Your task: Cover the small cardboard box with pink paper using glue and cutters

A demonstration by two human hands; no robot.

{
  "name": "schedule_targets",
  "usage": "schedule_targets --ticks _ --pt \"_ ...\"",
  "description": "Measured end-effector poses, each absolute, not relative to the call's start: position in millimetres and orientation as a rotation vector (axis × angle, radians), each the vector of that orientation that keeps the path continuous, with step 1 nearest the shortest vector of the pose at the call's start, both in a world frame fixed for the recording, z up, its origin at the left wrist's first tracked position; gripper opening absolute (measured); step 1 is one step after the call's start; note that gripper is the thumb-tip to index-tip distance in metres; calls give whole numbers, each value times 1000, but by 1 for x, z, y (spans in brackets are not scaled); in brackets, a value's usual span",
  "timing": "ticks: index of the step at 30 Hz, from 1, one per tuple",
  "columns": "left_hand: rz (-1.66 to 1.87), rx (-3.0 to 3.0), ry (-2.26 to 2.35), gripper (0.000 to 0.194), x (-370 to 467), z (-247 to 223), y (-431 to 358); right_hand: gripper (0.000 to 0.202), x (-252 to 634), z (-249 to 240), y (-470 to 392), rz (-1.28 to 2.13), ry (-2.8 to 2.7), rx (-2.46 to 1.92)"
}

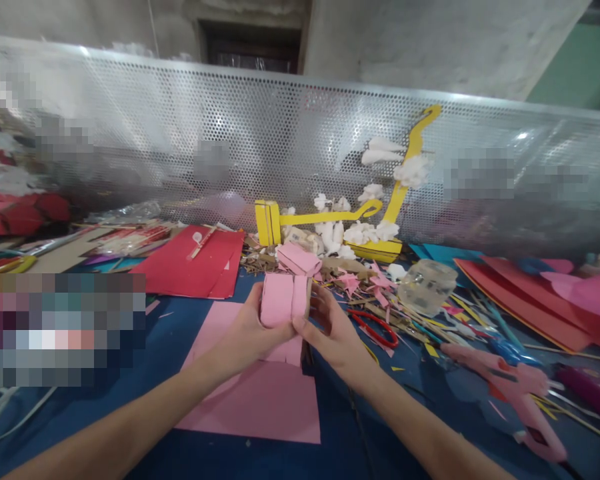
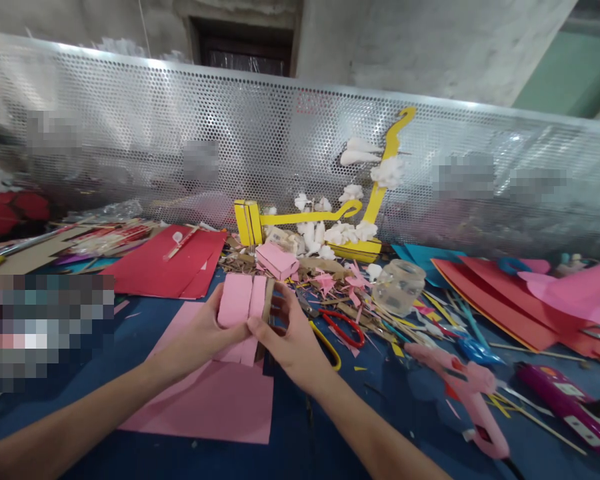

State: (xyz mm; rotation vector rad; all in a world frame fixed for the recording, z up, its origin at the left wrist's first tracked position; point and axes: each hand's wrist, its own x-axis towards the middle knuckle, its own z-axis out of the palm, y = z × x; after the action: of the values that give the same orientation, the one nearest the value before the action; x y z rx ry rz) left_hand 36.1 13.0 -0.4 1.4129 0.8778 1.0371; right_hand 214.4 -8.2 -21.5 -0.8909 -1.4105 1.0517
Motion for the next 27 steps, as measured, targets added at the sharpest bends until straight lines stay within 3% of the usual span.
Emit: schedule_targets --ticks 5,11,27 --pt "913 1527 864 63 34 2 12 58 218 -17 -4 981 -1324 -942" --pt "773 1473 734 77 31 -2 13 42 220 -10 -5 979 -1242 -936" --pt "805 1334 748 71 32 2 9 57 220 -10 -7 1069 -1312 -925"
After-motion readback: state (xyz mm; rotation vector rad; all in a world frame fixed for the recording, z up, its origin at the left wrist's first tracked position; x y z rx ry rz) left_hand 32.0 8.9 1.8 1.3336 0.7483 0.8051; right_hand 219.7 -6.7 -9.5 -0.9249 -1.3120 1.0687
